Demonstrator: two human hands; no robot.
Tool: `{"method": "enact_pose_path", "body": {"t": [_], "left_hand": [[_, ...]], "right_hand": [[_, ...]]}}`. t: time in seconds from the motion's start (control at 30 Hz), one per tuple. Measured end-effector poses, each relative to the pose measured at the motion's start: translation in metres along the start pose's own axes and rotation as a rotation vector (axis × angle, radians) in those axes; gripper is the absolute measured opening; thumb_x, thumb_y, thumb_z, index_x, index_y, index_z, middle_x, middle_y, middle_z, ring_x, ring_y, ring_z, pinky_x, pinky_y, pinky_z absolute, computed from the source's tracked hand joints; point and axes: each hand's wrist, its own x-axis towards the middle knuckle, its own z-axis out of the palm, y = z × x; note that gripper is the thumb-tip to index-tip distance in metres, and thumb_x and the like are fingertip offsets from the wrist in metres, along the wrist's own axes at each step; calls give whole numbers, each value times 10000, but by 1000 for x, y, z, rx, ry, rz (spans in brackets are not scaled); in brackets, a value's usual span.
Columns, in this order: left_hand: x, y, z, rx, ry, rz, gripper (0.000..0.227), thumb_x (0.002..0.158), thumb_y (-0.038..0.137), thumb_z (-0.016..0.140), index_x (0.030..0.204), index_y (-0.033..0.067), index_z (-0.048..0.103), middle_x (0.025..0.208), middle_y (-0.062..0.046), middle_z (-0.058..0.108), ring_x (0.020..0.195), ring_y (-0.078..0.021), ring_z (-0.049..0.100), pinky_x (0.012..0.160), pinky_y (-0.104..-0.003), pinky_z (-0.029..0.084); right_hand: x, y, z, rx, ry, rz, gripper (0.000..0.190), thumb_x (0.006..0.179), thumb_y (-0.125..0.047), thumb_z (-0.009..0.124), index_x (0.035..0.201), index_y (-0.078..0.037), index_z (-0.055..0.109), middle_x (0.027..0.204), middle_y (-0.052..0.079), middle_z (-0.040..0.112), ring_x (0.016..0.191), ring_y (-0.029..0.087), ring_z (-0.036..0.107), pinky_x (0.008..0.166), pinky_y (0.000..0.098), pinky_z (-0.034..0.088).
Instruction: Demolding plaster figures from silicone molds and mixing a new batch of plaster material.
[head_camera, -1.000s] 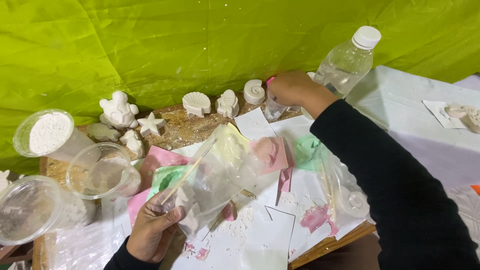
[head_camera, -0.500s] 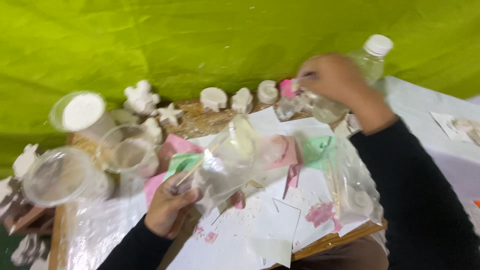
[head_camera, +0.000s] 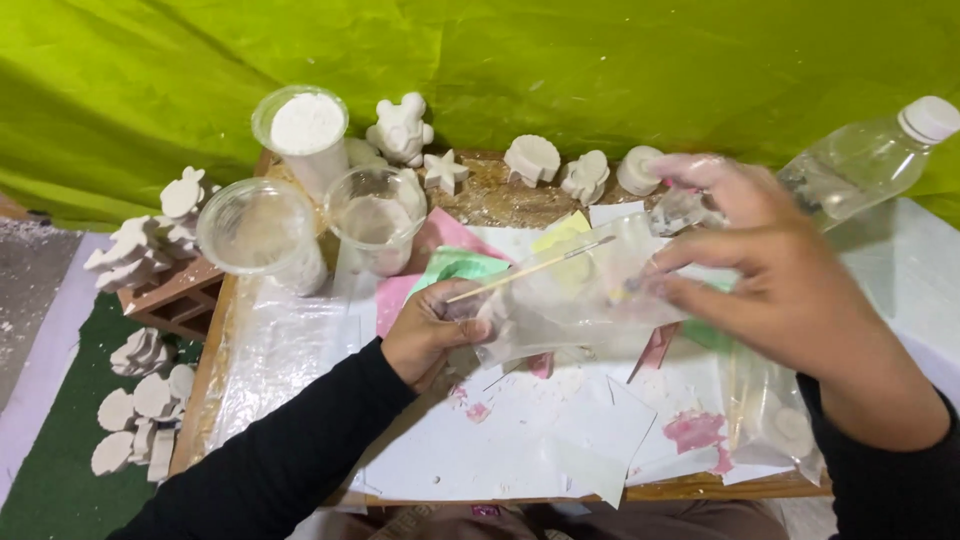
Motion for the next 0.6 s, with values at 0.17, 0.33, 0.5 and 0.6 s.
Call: {"method": "enact_pose_path", "body": {"t": [0.17, 0.33, 0.5, 0.6], "left_hand": [[-1, -2, 0, -12, -43, -27, 492, 726, 18, 875, 1180, -38, 694, 1122, -162, 757, 949, -243, 743, 790, -331, 653], [-2, -7, -7, -43, -18, -38, 488, 760, 6, 853, 1218, -21, 685, 892, -107, 753, 744, -180, 724, 751, -328, 643], [-3, -1, -3, -60, -22, -43, 513, 780, 4, 838, 1262, -9, 666, 1024, -127, 765, 903, -220, 747, 813, -327, 640], [-4, 1, -1, -130, -77, -17, 613, 809, 9, 826, 1380, -8, 603, 1082, -125, 756, 929, -198, 736, 812, -303, 626]], "right_hand": [[18, -4, 26, -133, -327, 17, 257, 846, -392, 677, 803, -246, 885, 1697, 86, 280, 1508, 442, 175, 1139, 755, 142], [24, -13, 24, -13, -249, -80, 272, 878, -385, 678, 993, -224, 865, 1610, 146, 426, 1466, 369, 362, 1109, 648, 299], [12, -14, 17, 53, -180, -18, 298, 932, -367, 597, 1085, -218, 805, 1545, 107, 539, 1371, 301, 524, 1021, 549, 487], [-6, -10, 18, 343, 91, -76, 219, 1012, -183, 529, 1161, -120, 676, 1426, 116, 617, 1325, 267, 597, 1130, 465, 532]]}}
